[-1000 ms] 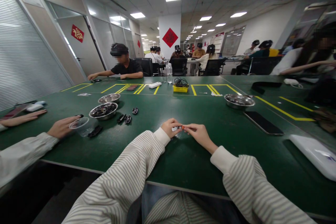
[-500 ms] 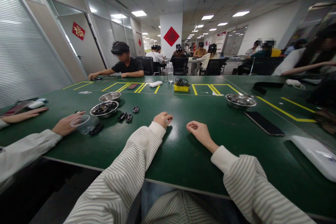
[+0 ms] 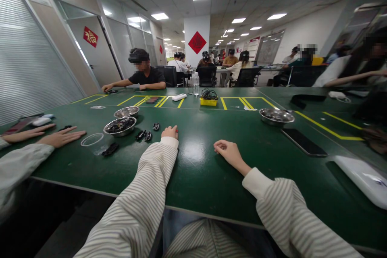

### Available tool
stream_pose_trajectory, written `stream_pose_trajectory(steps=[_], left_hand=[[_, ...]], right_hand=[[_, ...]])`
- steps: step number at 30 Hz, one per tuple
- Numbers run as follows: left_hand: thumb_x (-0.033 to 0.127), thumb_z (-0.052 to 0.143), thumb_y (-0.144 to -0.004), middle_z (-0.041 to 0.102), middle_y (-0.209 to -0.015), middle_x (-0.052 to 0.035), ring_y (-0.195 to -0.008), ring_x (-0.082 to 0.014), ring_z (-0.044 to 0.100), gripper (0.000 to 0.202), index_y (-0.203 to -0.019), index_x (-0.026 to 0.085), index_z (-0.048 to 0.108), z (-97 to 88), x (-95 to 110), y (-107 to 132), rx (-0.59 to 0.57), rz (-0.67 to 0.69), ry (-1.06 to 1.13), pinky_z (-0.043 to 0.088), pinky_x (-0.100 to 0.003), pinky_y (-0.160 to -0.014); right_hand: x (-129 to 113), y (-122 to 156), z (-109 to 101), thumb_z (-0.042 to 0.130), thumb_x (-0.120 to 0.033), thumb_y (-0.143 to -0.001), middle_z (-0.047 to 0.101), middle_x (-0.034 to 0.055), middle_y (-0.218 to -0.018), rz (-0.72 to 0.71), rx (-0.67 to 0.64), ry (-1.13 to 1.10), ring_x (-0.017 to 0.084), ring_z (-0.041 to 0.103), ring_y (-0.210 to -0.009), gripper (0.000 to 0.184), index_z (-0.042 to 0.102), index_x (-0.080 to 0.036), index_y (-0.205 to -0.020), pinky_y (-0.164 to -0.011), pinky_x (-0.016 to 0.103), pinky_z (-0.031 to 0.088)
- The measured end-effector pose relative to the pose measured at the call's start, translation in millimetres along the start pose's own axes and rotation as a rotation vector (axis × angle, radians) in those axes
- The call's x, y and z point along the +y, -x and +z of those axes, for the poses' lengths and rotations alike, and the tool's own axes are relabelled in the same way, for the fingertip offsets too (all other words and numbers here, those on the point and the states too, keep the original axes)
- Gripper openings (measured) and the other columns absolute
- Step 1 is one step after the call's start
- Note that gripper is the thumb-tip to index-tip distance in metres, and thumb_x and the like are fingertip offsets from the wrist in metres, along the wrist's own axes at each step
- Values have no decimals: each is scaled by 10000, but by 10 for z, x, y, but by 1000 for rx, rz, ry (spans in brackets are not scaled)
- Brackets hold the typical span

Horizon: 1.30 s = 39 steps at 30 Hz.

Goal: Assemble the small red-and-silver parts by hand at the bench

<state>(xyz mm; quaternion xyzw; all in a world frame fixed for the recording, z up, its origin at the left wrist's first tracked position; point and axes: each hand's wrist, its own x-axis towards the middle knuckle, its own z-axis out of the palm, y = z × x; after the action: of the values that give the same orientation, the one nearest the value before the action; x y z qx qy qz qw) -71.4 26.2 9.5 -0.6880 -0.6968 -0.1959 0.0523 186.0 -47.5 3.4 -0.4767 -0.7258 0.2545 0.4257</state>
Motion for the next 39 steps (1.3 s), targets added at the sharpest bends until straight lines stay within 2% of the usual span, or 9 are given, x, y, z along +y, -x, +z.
stream_pose_trajectory(steps=[4,8,11,14,18,22,27,33,39], left_hand=[[244,467,-745,503,-846,-45,-822,-160,444,376,-1117,192,449,14,244,113,31,264,150,362,-271,-735],[241,481,-730,538,-780,-19,-768,-140,450,328,-1054,193,501,87,555,318,-106,765,342,367,-257,-741],[284,513,-708,547,-774,-23,-747,-148,444,302,-998,206,546,131,657,376,-194,915,333,366,-271,-725],[386,555,-666,542,-821,-32,-802,-171,426,359,-982,216,562,140,572,284,-124,795,308,348,-308,-767],[304,572,-670,478,-1015,-63,-959,-237,341,323,-980,215,564,139,233,55,98,271,197,304,-372,-811],[184,533,-704,479,-945,-104,-910,-242,381,221,-913,141,588,167,-76,-102,61,-8,181,336,-358,-742],[140,557,-670,518,-709,-46,-724,-160,460,66,-714,142,607,195,-35,-131,-5,75,203,376,-282,-677],[151,541,-667,565,-686,8,-612,-83,487,115,-776,159,573,83,497,189,60,386,541,409,-204,-621],[247,547,-689,546,-685,-3,-632,-88,479,138,-792,167,590,-13,886,531,49,700,690,415,-208,-605]], right_hand=[[6,-8,-7,492,-266,-696,620,27,-583,5,13,13,132,583,-542,158,596,-149,-720,-553,232,448],[-13,-8,-14,499,-262,-692,621,24,-576,3,10,23,130,585,-535,153,598,-150,-722,-552,229,445],[-23,-3,-15,497,-262,-693,624,24,-581,0,-3,18,129,587,-538,154,600,-152,-723,-556,228,447],[-24,2,-14,495,-261,-692,625,25,-584,3,-6,22,132,588,-541,156,601,-151,-723,-555,231,447],[-20,3,-9,492,-262,-692,626,29,-588,0,-7,17,133,587,-538,158,600,-149,-722,-552,234,447],[-23,-1,-1,496,-259,-686,624,30,-580,16,-16,7,133,587,-533,153,595,-147,-717,-539,230,446],[-43,-1,-6,497,-259,-684,621,27,-573,16,-26,11,128,581,-526,155,602,-147,-711,-540,227,440],[-64,-11,-18,510,-297,-685,618,38,-585,64,-15,-72,123,570,-525,196,605,-131,-732,-534,226,433],[-83,-35,-37,518,-360,-684,631,57,-678,102,-168,-330,111,550,-561,313,605,-118,-863,-477,202,402]])
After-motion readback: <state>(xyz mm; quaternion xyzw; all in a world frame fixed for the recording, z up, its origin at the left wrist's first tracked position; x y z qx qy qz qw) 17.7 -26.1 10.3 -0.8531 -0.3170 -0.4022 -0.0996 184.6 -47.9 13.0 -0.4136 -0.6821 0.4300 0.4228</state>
